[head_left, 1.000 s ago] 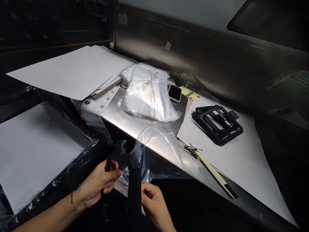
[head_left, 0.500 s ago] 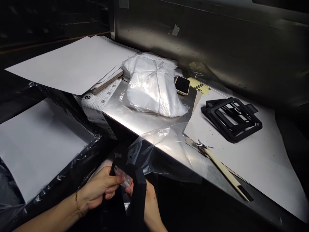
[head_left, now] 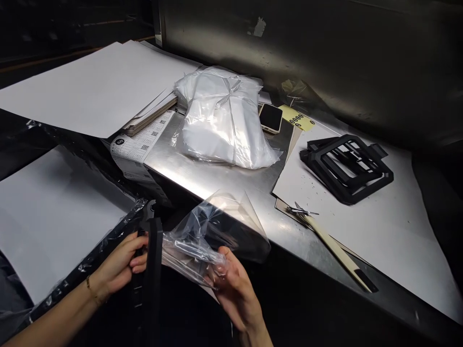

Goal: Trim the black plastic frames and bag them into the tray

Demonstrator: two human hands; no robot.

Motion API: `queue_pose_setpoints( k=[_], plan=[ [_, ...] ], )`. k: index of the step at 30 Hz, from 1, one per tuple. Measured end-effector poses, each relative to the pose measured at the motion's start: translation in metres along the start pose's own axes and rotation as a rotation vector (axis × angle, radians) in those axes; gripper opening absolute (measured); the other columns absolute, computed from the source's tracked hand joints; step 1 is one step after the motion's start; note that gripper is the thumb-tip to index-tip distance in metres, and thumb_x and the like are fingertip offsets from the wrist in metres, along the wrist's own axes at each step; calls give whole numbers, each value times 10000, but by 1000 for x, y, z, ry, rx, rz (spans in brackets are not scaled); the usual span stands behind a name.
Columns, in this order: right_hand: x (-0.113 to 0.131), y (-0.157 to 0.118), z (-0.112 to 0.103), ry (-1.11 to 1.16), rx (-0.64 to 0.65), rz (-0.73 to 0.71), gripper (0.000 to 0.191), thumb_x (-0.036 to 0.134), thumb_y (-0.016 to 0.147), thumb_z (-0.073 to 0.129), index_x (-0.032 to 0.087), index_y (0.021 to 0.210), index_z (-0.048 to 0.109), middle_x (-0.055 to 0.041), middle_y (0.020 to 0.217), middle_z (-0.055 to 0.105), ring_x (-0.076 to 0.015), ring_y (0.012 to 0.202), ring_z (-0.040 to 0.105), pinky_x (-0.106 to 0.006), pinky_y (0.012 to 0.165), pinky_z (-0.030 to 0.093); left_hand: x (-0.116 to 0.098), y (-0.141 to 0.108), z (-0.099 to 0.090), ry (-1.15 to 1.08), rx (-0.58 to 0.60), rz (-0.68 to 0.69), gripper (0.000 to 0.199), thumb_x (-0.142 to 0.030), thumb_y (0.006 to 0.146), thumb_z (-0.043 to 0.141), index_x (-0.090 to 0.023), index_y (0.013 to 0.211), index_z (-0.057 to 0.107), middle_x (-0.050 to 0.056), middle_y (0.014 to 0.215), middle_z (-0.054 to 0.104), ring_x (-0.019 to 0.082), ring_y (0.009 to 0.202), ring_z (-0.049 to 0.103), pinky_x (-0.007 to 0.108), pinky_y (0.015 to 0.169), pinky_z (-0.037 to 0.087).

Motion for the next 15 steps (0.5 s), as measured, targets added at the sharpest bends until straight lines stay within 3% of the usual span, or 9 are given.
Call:
queue_pose_setpoints(
  k=[3,6,9,12,15],
  plan=[
    [-6,4,2,-146,-17,2,116,229,781,554,123,740,532,67,598,475,-47,487,454,-188,457,391,4,5,-6,68,39,8,161,-240,731,560,-186,680,417,-91,511,380,-13,344,208,130,346,177],
    [-13,18,-4,-239,-94,14,200,300,824,492,120,750,538,49,635,508,-51,497,476,-191,451,405,-2,3,-18,168,125,48,129,-273,743,530,-177,680,471,-81,473,365,17,374,257,155,367,214],
    [-23,38,-12,-317,-113,67,245,350,842,449,124,869,541,16,733,552,-66,544,514,-209,473,433,-11,-6,-28,291,193,61,273,-347,816,390,-191,1001,517,-10,617,547,43,406,324,202,415,293],
    [-30,56,-9,-425,-62,89,257,352,841,450,130,940,534,-8,813,570,-82,603,541,-231,511,456,-14,-13,-25,438,232,33,507,-333,841,391,-264,1308,208,17,713,630,52,441,377,226,501,347],
    [-24,66,8,-570,22,31,265,355,839,452,130,952,537,-17,854,577,-99,653,557,-255,554,468,-9,-9,-11,545,237,43,727,-330,819,452,-316,1326,-69,9,728,656,51,426,404,219,484,349]
  ],
)
Point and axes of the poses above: each hand's wrist, its own y-axis towards the middle knuckle, its own z-axis out of the palm, x = y × z, the point moved 1 cm from there along y, towards the middle knuckle
